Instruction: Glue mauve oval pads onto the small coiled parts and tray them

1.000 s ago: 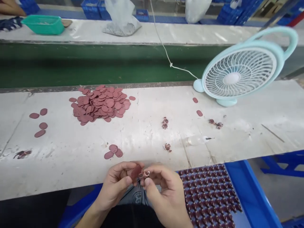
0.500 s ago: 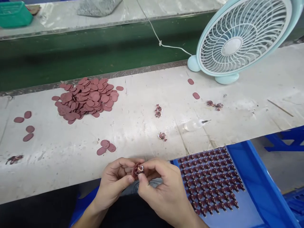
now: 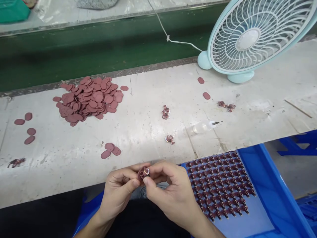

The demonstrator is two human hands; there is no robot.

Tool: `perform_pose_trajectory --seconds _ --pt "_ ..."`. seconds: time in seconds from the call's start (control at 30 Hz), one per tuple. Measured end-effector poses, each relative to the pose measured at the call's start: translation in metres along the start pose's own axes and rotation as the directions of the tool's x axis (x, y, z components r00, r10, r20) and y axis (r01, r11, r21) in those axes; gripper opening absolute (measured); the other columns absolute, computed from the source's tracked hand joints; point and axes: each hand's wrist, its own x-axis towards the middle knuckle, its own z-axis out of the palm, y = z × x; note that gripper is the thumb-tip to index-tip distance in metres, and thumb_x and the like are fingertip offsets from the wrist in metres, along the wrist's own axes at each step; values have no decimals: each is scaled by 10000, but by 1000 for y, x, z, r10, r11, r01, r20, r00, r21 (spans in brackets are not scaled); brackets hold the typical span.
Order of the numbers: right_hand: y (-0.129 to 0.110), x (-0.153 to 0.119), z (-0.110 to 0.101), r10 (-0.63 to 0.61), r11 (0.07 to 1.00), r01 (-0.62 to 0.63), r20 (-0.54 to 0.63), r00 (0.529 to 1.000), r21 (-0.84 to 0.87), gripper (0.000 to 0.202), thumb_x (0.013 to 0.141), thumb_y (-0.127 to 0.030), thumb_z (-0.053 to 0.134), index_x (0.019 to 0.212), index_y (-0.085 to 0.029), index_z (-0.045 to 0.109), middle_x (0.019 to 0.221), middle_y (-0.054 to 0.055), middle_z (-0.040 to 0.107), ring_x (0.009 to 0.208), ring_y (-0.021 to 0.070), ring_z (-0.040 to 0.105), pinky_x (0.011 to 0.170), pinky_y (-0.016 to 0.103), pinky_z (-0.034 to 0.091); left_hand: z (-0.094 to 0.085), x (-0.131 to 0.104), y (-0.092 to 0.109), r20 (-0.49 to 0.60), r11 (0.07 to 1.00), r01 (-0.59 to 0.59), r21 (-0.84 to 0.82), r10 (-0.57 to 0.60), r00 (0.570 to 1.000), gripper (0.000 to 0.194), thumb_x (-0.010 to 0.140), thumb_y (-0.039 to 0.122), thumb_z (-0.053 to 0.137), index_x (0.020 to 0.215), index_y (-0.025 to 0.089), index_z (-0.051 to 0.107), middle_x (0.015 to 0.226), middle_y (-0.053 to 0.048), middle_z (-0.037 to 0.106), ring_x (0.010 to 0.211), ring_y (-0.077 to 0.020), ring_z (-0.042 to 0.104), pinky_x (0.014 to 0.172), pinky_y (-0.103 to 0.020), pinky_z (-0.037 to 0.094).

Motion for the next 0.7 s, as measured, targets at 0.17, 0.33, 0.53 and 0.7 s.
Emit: perform_pose_trajectory --seconds 0.17,0.33,0.53,0.7 --pt "3 -2 -1 -12 1000 11 11 1000 21 99 867 -162 701 909 -249 726 886 10 767 784 168 739 703 267 635 -1 1 5 32 998 16 54 -18 999 85 834 144 766 818 215 810 1147 -100 773 1123 -289 705 940 -383 600" --pt "6 -3 -1 -29 999 29 17 999 25 109 870 -153 699 936 -236 724 902 21 767 781 165 737 709 272 632 1 1 9 29 997 9 71 -11 1000 107 834 141 766 820 234 816 1119 -80 782 1095 -276 719 948 -372 599" --pt "7 -3 1 -7 999 7 6 1000 38 95 869 -185 713 927 -257 736 909 22 766 774 174 734 699 280 636 3 1 11 8 994 24 107 -25 1000 77 818 153 783 798 220 815 1114 -99 781 1123 -298 705 960 -392 597" --pt "7 -4 1 15 997 -14 -4 1000 75 61 887 -200 701 916 -239 738 916 32 766 765 163 730 702 271 634 4 1 14 -3 994 22 111 -22 1000 40 820 175 783 802 203 805 1130 -110 774 1094 -301 715 934 -399 609"
